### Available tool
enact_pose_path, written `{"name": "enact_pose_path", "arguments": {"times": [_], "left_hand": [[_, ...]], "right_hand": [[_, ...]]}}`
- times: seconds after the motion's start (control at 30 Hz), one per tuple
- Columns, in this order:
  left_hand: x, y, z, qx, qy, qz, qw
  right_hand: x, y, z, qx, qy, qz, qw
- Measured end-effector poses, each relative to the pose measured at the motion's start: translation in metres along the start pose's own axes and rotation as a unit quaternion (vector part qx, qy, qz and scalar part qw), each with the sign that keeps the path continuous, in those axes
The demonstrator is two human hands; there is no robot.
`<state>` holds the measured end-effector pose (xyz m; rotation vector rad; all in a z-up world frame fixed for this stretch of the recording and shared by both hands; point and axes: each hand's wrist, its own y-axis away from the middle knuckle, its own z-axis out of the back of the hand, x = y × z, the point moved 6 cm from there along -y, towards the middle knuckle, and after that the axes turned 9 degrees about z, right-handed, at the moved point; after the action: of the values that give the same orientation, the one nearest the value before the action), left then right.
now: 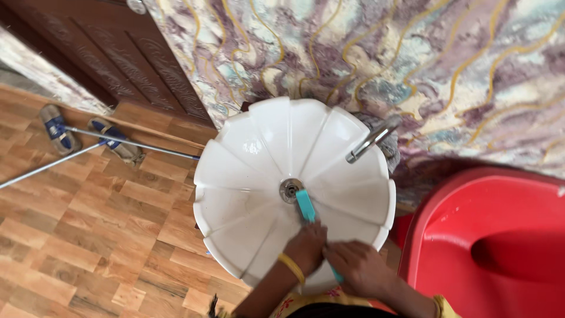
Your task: The person scrubs the inside of a white, flower-shaped pedestal sink using a teal scrub brush. They systematically clean the basin and the drain area with repetitive scrubbing motions.
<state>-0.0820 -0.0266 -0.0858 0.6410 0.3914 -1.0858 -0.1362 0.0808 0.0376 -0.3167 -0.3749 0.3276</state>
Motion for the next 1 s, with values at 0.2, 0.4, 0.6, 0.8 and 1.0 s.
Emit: {"name": "enact_pose_path", "arguments": {"times": [0.2,0.4,0.6,0.8,1.0], "left_hand": [[0.021,-0.038,0.010,-0.102,-0.053,0.024,0.993],[-0.003,-0.013,-0.019,-0.046,-0.011,0.049,0.998],[0.038,-0.060,-0.008,-0.105,-0.109,0.048,0.987],[0.017,-0.071,0.009,-0.129,-0.081,-0.017,0.988],[0.046,-0.089,-0.005,-0.120,-0.060,0.016,0.991]], "right_hand": [[-0.050,-0.014,-0.028,0.038,0.018,0.027,0.999],[-0.020,0.010,-0.002,0.065,-0.002,0.077,0.995],[-0.053,-0.012,-0.034,0.067,0.052,0.047,0.995],[-0.064,-0.013,-0.015,-0.001,0.038,0.024,0.999],[-0.063,-0.014,-0.043,0.036,0.111,0.051,0.992]]}}
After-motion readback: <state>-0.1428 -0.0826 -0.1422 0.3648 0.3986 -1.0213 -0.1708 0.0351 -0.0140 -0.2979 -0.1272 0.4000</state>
